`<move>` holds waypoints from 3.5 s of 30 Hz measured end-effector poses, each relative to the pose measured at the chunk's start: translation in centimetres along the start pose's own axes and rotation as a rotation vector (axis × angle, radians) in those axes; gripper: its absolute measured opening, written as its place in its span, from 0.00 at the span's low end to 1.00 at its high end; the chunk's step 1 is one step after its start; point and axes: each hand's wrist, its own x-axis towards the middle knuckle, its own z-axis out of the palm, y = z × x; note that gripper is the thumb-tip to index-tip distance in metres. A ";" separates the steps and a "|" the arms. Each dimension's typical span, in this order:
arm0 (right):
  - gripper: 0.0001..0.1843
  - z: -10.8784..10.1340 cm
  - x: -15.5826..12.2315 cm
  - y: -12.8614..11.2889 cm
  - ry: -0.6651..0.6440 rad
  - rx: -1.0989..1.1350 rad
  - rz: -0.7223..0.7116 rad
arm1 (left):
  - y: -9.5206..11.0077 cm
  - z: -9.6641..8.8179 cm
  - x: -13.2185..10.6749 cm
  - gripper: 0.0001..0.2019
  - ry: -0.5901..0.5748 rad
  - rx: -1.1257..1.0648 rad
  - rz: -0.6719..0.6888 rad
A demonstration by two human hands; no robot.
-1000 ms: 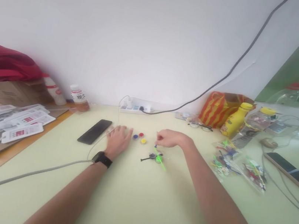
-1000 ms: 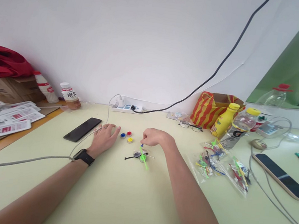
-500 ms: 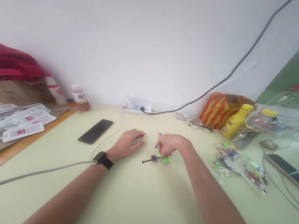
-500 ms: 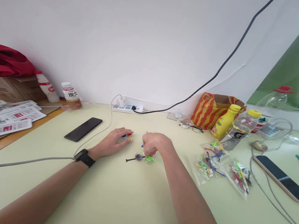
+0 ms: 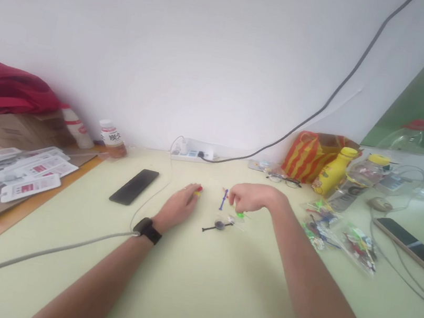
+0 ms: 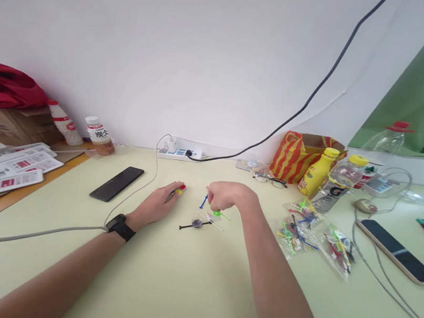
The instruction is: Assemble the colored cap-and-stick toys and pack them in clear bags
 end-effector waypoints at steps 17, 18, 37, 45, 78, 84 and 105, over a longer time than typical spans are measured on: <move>0.03 1.2 2.5 0.4 0.105 0.189 -0.089 | 0.7 0.5 -0.2 0.15 0.093 0.040 0.027; 0.03 1.3 2.7 0.3 0.127 0.197 -0.084 | 0.7 0.5 -0.2 0.14 0.106 0.049 0.014; 0.09 2.9 4.6 -0.2 0.229 0.330 -0.109 | 0.9 0.8 0.5 0.15 0.211 0.234 -0.124; 0.09 3.1 4.9 -0.4 0.217 0.623 -0.270 | 3.3 -0.6 -0.4 0.15 0.313 -0.196 0.172; 0.22 2.5 4.1 0.9 -0.131 0.161 0.000 | -0.6 1.4 -0.2 0.23 0.091 0.099 0.059; 0.10 2.9 4.3 1.2 -0.061 0.207 -0.037 | -1.1 1.9 -0.4 0.31 0.000 0.124 0.051; 0.10 2.8 4.9 -1.4 0.253 0.886 -0.363 | 3.8 -0.6 -0.4 0.18 0.281 -0.316 0.223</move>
